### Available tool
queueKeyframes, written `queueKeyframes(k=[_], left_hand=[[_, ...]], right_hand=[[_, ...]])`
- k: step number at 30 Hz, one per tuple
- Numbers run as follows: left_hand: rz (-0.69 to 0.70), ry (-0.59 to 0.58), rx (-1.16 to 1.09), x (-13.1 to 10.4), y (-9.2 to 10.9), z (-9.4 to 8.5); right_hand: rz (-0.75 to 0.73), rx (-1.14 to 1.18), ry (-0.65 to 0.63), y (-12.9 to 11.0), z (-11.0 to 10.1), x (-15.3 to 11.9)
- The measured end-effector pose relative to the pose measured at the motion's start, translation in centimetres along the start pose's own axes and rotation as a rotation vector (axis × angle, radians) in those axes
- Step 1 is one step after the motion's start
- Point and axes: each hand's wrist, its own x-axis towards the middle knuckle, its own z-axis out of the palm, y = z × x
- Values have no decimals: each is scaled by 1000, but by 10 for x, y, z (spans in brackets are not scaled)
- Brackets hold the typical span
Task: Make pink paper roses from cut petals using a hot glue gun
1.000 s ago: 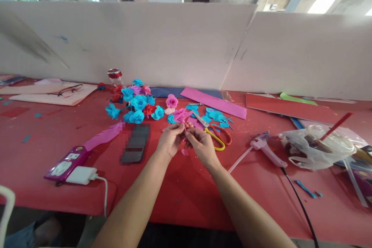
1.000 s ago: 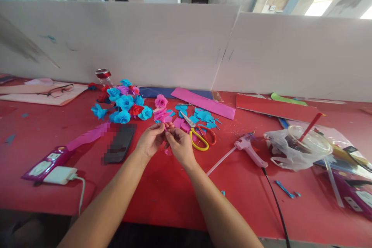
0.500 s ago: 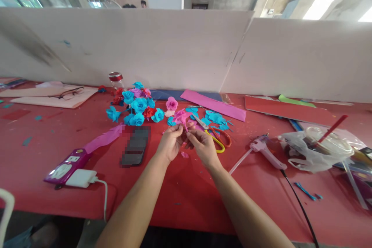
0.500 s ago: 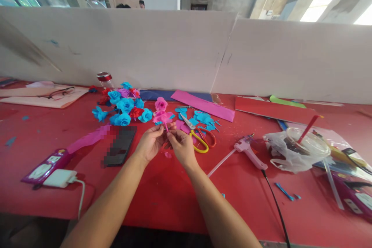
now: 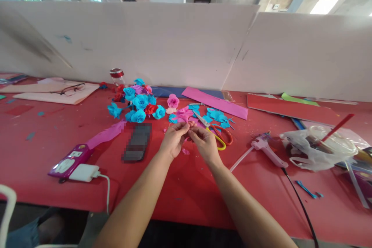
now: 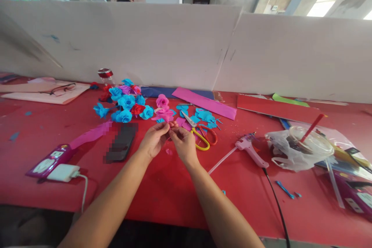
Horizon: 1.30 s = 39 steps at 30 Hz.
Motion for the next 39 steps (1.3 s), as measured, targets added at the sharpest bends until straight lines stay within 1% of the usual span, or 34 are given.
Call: queueKeyframes(k=[4, 6, 10, 13, 17, 20, 22, 26, 28, 32, 34, 37, 39], left_hand=[[-18, 41, 24, 2, -2, -3], [-22, 53, 34, 3, -1, -4], [-8, 66, 55, 3, 0, -6], [5, 23, 81, 3, 1, -6], [11, -60, 84, 1, 1, -5], [-15, -83, 61, -1, 4, -3], [-18, -76, 53, -2, 6, -1], [4, -11, 60, -2, 8, -1], [16, 2, 73, -2, 8, -2], [68, -51, 97, -2, 7, -3], [98, -73, 104, -3, 6, -2], [99, -72, 107, -4, 6, 1], [86, -64, 99, -5, 7, 3]], right_hand=[[21, -20, 32, 2, 1, 0], [35, -4, 27, 1, 0, 0], [115, 22, -80, -4, -4, 0], [107, 3, -117, -7, -6, 1], [87, 67, -74, -7, -7, 2], [74, 98, -38, -8, -6, 0], [57, 82, -23, -8, -5, -1], [26, 8, -12, -10, -3, -2], [21, 2, -13, -10, -2, -2], [-14, 21, -29, -9, -2, -2], [-53, -32, -23, -8, -3, -2], [-120, -142, 44, -8, -4, -3], [-147, -168, 95, -7, -4, -4]])
